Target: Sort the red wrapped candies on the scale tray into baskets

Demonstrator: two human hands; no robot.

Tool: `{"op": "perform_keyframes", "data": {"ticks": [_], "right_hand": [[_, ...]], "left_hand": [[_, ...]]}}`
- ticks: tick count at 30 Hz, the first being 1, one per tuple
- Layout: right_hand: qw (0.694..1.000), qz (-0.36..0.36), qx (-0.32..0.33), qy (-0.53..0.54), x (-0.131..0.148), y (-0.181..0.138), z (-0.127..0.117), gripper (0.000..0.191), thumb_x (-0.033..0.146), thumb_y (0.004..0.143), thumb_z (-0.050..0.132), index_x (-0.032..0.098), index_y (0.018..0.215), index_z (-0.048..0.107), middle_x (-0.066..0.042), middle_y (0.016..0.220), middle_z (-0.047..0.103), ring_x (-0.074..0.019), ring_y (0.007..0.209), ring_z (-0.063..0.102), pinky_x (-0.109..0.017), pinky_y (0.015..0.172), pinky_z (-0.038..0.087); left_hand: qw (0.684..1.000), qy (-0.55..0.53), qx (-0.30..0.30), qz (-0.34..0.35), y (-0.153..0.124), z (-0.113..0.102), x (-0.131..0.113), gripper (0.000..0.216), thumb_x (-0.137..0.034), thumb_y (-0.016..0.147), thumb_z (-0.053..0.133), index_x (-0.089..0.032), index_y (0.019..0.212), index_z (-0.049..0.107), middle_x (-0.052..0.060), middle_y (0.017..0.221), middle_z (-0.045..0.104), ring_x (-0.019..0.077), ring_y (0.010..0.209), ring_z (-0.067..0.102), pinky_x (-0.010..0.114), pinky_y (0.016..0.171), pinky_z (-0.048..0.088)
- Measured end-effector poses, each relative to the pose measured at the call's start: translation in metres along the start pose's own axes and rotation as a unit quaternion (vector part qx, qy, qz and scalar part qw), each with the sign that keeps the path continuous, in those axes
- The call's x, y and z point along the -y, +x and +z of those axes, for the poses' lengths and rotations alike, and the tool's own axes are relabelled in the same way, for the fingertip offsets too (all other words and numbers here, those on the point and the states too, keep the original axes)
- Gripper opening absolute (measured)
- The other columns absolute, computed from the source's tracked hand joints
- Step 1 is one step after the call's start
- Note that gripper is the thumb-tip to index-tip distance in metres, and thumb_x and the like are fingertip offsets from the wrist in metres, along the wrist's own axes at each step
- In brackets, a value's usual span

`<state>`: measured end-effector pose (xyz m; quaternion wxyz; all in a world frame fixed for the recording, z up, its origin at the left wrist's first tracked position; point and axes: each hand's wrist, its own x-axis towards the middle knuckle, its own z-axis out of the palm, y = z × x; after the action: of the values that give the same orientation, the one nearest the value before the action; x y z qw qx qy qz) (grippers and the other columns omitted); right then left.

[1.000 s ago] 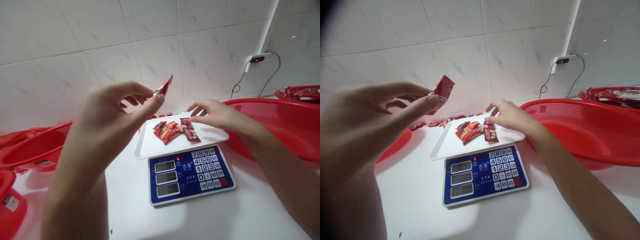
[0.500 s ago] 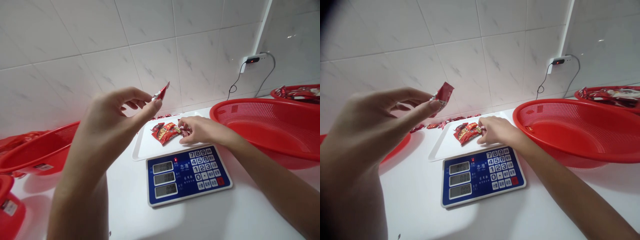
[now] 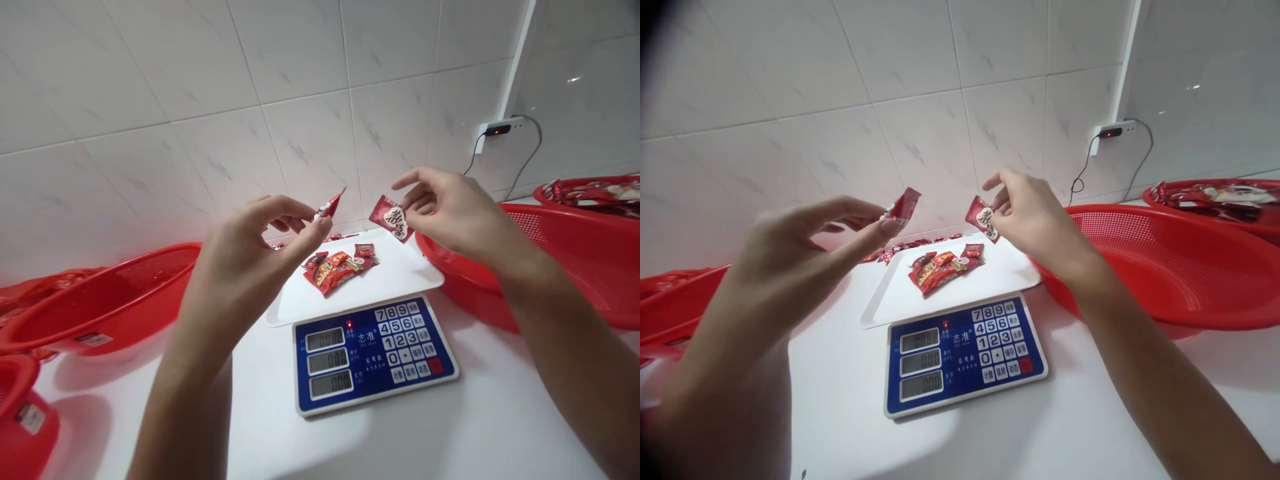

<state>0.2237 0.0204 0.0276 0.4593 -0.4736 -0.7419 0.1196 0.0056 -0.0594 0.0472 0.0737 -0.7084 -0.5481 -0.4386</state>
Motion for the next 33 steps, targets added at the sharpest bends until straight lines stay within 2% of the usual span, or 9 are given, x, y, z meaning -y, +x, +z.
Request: {"op": "perform_keyframes", "data": {"ticks": [5,10,18,20,24,26,29,30,33], "right_hand": [[0.998,-0.03,-0.045,0.022,0.008,-0.005,-0.004,0.038,0.012,0.073,0.056,0.02,0.108,0.068,-0.003,0.085,0.068,-0.0178,0.079,0.066,-0.03,0.073,0.055],[1.0,-0.015,-0.003,-0.002,0.008,-0.004,-0.001,0.039,0.011,0.073,0.057,0.017,0.111,0.067,-0.005,0.088,0.069,-0.0185,0.08,0.066,-0.032,0.075,0.056],[0.999,-0.039,0.032,-0.006,0.004,-0.004,0.011,0.042,0.007,0.076,0.056,0.015,0.117,0.065,-0.007,0.091,0.07,-0.0179,0.079,0.066,-0.028,0.068,0.052],[0.997,-0.038,0.061,-0.009,0.0,-0.004,0.019,0.043,0.008,0.078,0.056,0.014,0.12,0.064,-0.007,0.09,0.07,-0.0182,0.079,0.066,-0.028,0.068,0.051],[0.982,-0.045,0.185,-0.023,-0.001,-0.007,0.03,0.038,0.014,0.085,0.053,0.016,0.122,0.064,-0.01,0.102,0.071,-0.0201,0.084,0.066,-0.03,0.069,0.052],[0.984,-0.065,0.167,0.007,0.005,-0.01,0.026,0.036,0.017,0.089,0.052,0.018,0.123,0.065,-0.009,0.111,0.07,-0.0204,0.09,0.067,-0.031,0.072,0.053],[0.994,-0.071,0.05,0.065,0.019,-0.015,0.007,0.031,0.023,0.091,0.056,0.021,0.119,0.067,-0.007,0.111,0.071,-0.0212,0.096,0.068,-0.03,0.075,0.056],[0.993,-0.061,0.043,0.09,0.024,-0.017,0.0,0.03,0.027,0.09,0.059,0.022,0.118,0.068,-0.006,0.108,0.071,-0.0215,0.095,0.068,-0.03,0.074,0.056],[0.972,-0.007,0.125,0.197,0.036,-0.024,-0.015,0.037,0.042,0.089,0.063,0.03,0.124,0.065,-0.002,0.099,0.073,-0.0209,0.086,0.072,-0.029,0.065,0.059]], "left_hand": [[1.0,0.004,-0.015,-0.006,0.0,-0.003,0.002,0.012,-0.042,0.083,0.072,-0.031,0.083,0.074,-0.004,0.081,0.072,0.0167,0.078,0.065,0.028,0.07,0.048],[0.999,0.005,-0.039,0.011,-0.001,-0.006,-0.001,0.011,-0.041,0.082,0.073,-0.03,0.081,0.074,-0.004,0.079,0.072,0.0165,0.076,0.064,0.027,0.07,0.049],[0.999,0.005,-0.048,0.015,0.0,-0.007,-0.005,0.008,-0.037,0.082,0.075,-0.029,0.081,0.074,-0.006,0.078,0.071,0.0137,0.074,0.063,0.026,0.073,0.048],[0.999,0.009,-0.049,0.007,0.0,-0.008,-0.005,0.008,-0.037,0.082,0.075,-0.03,0.081,0.074,-0.006,0.078,0.071,0.0135,0.074,0.063,0.026,0.073,0.048],[0.999,0.01,-0.046,0.001,-0.001,-0.009,-0.004,0.01,-0.039,0.081,0.076,-0.029,0.079,0.074,-0.007,0.077,0.072,0.0137,0.075,0.063,0.026,0.073,0.047],[0.999,0.006,-0.047,0.008,-0.001,-0.008,-0.003,0.009,-0.038,0.081,0.075,-0.03,0.079,0.073,-0.007,0.077,0.071,0.0133,0.075,0.063,0.026,0.073,0.047],[0.999,-0.001,-0.036,0.033,-0.001,-0.003,-0.002,0.007,-0.037,0.082,0.075,-0.03,0.081,0.073,-0.007,0.076,0.07,0.013,0.072,0.062,0.026,0.071,0.049],[0.999,-0.001,-0.03,0.044,-0.001,-0.001,-0.003,0.007,-0.037,0.083,0.074,-0.031,0.082,0.072,-0.007,0.077,0.069,0.0135,0.071,0.062,0.026,0.07,0.049],[0.996,0.017,-0.011,0.087,-0.003,0.006,-0.006,0.008,-0.04,0.085,0.071,-0.033,0.089,0.072,-0.004,0.084,0.07,0.0166,0.075,0.064,0.03,0.067,0.05]]}}
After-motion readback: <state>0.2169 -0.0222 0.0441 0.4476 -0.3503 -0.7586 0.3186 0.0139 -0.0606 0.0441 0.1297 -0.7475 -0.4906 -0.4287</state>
